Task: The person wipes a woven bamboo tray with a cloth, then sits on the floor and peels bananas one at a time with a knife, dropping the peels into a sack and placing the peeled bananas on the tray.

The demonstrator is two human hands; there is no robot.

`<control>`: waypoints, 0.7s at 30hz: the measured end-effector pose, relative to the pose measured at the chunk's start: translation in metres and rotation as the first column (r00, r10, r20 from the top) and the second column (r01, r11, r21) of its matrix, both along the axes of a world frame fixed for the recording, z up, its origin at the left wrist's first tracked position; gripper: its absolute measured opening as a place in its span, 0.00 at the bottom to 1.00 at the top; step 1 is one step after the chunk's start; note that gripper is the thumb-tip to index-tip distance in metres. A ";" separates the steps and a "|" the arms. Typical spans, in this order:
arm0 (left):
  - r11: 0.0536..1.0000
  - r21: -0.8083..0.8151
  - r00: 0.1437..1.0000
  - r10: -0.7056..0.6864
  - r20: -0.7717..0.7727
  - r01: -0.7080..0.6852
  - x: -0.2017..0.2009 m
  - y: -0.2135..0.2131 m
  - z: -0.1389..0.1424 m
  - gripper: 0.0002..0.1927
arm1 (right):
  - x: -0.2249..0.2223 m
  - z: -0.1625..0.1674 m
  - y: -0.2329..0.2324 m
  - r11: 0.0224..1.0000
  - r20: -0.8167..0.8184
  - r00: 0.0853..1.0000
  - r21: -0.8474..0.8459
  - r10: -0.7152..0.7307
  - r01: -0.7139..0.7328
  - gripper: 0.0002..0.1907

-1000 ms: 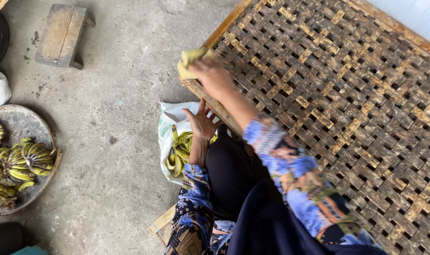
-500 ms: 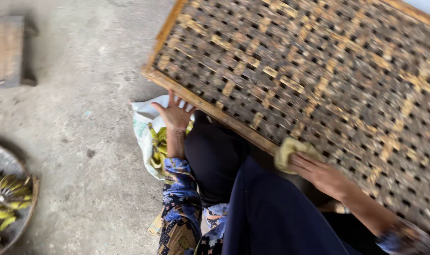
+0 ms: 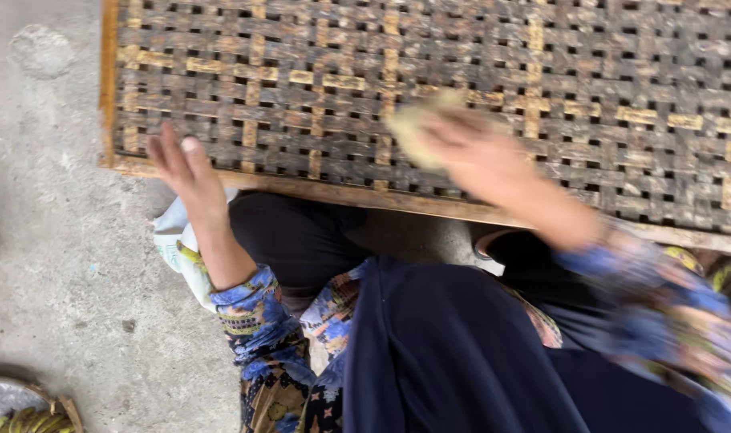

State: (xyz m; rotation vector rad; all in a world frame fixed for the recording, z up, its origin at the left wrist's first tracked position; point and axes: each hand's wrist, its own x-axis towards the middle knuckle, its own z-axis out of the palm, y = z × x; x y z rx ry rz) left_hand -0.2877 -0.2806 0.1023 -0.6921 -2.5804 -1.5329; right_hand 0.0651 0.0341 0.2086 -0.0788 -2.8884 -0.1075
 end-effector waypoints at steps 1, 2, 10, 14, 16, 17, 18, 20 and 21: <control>0.991 -0.128 0.999 -0.040 -0.012 0.038 0.017 0.023 0.010 0.36 | -0.038 -0.007 -0.020 0.999 -0.140 0.989 0.001 0.049 -0.049 0.28; 0.964 -0.255 0.997 -0.079 -0.024 0.070 0.034 0.045 0.018 0.35 | -0.070 -0.020 -0.044 0.990 -0.188 0.980 -0.105 0.071 -0.092 0.31; 0.540 -0.716 0.896 -0.295 0.332 0.443 0.103 0.120 0.006 0.41 | 0.052 -0.174 0.001 0.880 0.162 0.967 -0.463 0.199 -0.103 0.20; 0.457 -0.791 0.790 -0.611 0.054 0.407 0.146 0.126 -0.022 0.50 | 0.260 -0.171 0.109 0.605 0.074 0.997 -0.793 -0.025 0.074 0.23; 0.392 -0.797 0.667 -0.744 0.019 0.460 0.169 0.136 -0.031 0.55 | 0.341 -0.148 0.155 0.874 0.421 0.803 -0.050 -0.421 0.484 0.27; 0.293 -0.809 0.610 -0.786 0.101 0.510 0.180 0.139 -0.034 0.57 | 0.367 -0.137 0.174 0.775 0.408 0.709 -0.005 -0.576 0.633 0.26; 0.323 -0.775 0.583 -0.810 0.071 0.543 0.188 0.142 -0.036 0.57 | 0.378 -0.128 0.194 0.643 0.363 0.584 0.058 -0.726 0.763 0.25; 0.375 -0.699 0.526 -0.851 0.002 0.609 0.202 0.146 -0.038 0.59 | 0.358 -0.115 0.227 0.369 0.223 0.344 0.084 -0.912 0.926 0.23; 0.368 -0.727 0.522 -0.853 -0.015 0.580 0.206 0.149 -0.039 0.59 | 0.328 -0.107 0.239 0.309 0.142 0.300 0.045 -0.943 0.950 0.22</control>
